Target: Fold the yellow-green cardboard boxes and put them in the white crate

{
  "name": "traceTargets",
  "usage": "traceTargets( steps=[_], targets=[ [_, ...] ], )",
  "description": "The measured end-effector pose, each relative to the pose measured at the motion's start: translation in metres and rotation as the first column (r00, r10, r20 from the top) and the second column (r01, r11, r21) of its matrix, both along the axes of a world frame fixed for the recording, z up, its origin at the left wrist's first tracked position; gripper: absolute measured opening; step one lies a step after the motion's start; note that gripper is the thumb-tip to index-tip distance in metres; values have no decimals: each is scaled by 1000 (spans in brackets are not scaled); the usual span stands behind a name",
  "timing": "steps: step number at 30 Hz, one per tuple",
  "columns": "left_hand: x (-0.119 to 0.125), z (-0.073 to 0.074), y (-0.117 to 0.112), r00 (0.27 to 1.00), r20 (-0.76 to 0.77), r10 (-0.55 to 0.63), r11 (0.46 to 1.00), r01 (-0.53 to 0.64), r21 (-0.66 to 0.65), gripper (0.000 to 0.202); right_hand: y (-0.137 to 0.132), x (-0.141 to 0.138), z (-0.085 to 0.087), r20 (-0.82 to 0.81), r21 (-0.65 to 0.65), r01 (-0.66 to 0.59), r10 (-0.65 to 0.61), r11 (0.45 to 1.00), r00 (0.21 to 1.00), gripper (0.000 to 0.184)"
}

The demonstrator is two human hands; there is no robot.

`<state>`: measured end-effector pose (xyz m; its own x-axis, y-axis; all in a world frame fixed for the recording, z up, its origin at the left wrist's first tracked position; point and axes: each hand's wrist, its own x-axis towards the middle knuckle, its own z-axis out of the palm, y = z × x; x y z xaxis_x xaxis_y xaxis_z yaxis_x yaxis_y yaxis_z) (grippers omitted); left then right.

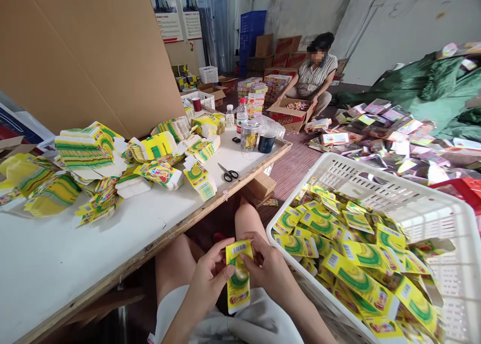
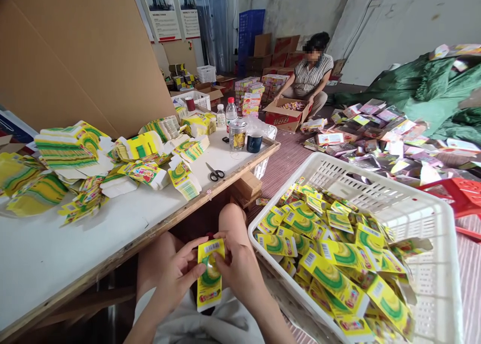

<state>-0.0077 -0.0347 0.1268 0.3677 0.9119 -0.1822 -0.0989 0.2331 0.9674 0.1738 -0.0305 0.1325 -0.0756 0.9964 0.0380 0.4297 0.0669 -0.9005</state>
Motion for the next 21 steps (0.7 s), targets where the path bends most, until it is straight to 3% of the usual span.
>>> traceTargets(
  steps=[5, 9, 14, 17, 18, 19, 21],
  targets=[
    [-1, 2, 2, 999, 17, 40, 999, -39, -25, 54, -1, -2, 1, 36, 5, -40, 40, 999, 999, 39],
    [0, 5, 5, 996, 72, 60, 997, -56, -55, 53, -2, 5, 5, -37, 44, -44, 45, 998, 998, 20],
    [15, 0, 3, 998, 58, 22, 999, -21, -34, 44, -1, 10, -4, -278, 25, 39, -31, 999, 960, 24],
    [21, 3, 16, 999, -45, -23, 994, 28, 103, 43, -3, 18, -7, -333, 100, 180, -137, 979, 933, 25],
    [19, 6, 27, 994, -113, 0, 980, 22, 199, 45, -5, 24, -5, -292, 174, 309, -251, 935, 923, 25],
    [16, 10, 42, 980, -190, 63, 949, 0, 317, 49, -6, 30, -3, -233, 267, 457, -404, 848, 885, 26],
    [1, 20, 81, 884, -341, 321, 799, -59, 598, 55, -8, 43, 4, -119, 448, 654, -684, 610, 720, 27]
  ],
)
